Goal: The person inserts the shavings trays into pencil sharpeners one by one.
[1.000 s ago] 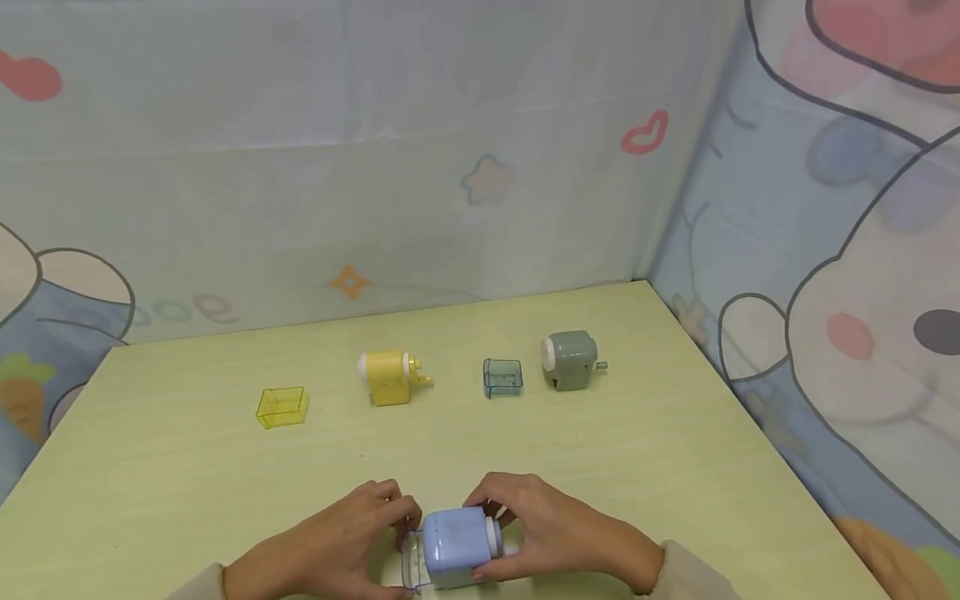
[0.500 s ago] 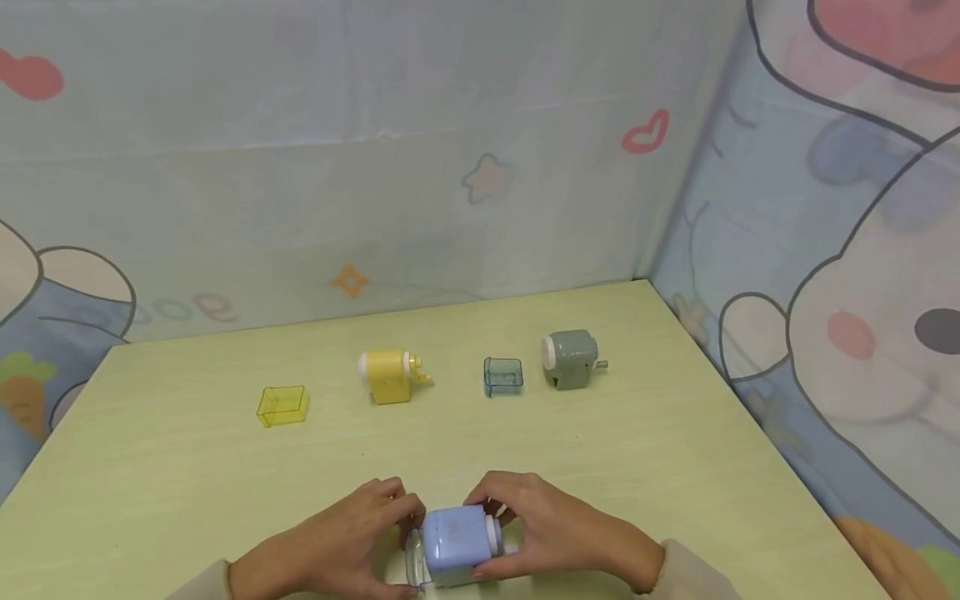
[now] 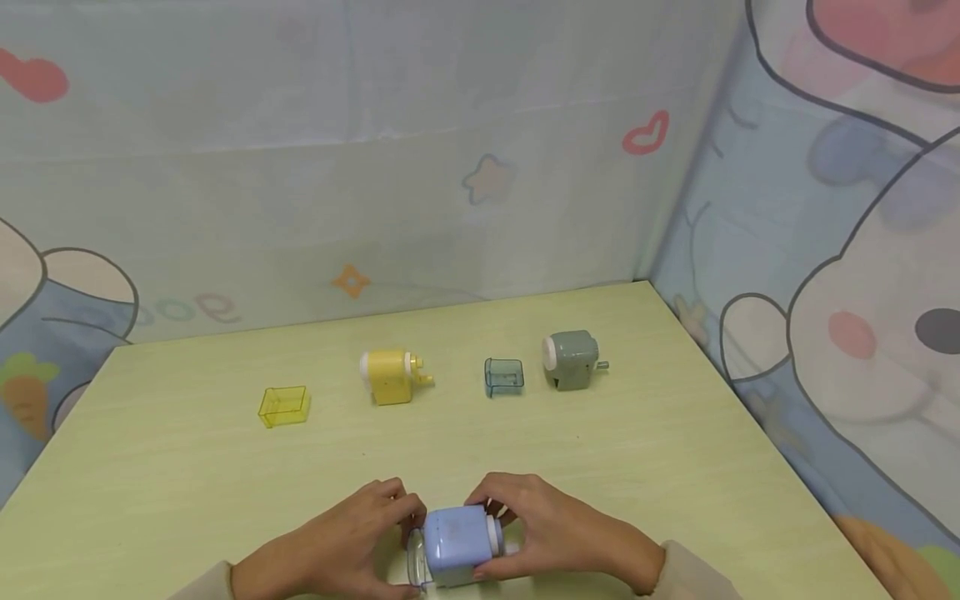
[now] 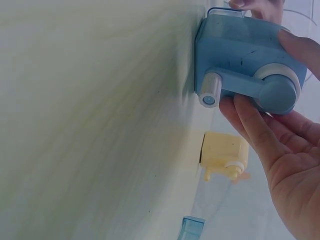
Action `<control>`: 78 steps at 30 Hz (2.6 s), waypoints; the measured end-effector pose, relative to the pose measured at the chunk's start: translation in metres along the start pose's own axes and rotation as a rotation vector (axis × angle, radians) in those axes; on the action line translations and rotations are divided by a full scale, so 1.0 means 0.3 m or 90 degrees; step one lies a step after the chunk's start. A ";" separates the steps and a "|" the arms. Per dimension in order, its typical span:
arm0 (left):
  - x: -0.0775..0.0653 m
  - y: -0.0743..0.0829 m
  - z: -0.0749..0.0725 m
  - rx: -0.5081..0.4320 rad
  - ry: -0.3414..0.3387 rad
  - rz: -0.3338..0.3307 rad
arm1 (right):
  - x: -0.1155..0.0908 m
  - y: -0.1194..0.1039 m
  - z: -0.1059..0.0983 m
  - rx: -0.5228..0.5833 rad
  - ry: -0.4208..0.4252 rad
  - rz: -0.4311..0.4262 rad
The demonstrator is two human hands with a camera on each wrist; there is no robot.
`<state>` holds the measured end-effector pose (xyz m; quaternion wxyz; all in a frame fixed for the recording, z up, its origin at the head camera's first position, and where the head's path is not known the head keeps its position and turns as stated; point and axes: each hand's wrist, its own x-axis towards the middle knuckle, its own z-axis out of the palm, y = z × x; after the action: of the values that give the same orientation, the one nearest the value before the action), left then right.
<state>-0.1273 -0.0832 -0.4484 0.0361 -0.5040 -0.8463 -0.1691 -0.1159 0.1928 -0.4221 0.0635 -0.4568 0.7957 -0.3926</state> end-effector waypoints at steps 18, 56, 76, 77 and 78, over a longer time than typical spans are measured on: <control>0.014 0.015 0.004 -0.010 -0.003 -0.004 | -0.004 -0.005 0.002 0.007 -0.001 -0.002; 0.039 0.031 0.019 -0.090 -0.013 -0.026 | -0.006 -0.012 0.003 -0.003 -0.003 0.025; 0.055 0.035 0.027 -0.077 -0.003 -0.024 | -0.007 -0.009 0.003 -0.002 -0.001 0.011; 0.055 0.035 0.027 -0.077 -0.004 -0.025 | -0.007 -0.008 0.003 -0.001 0.000 0.011; 0.055 0.035 0.026 -0.079 -0.007 -0.027 | -0.007 -0.008 0.004 -0.001 0.000 0.010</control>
<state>-0.1256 -0.0622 -0.4494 -0.0035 -0.4879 -0.8449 -0.2195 -0.1126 0.1932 -0.4218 0.0662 -0.4506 0.7997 -0.3913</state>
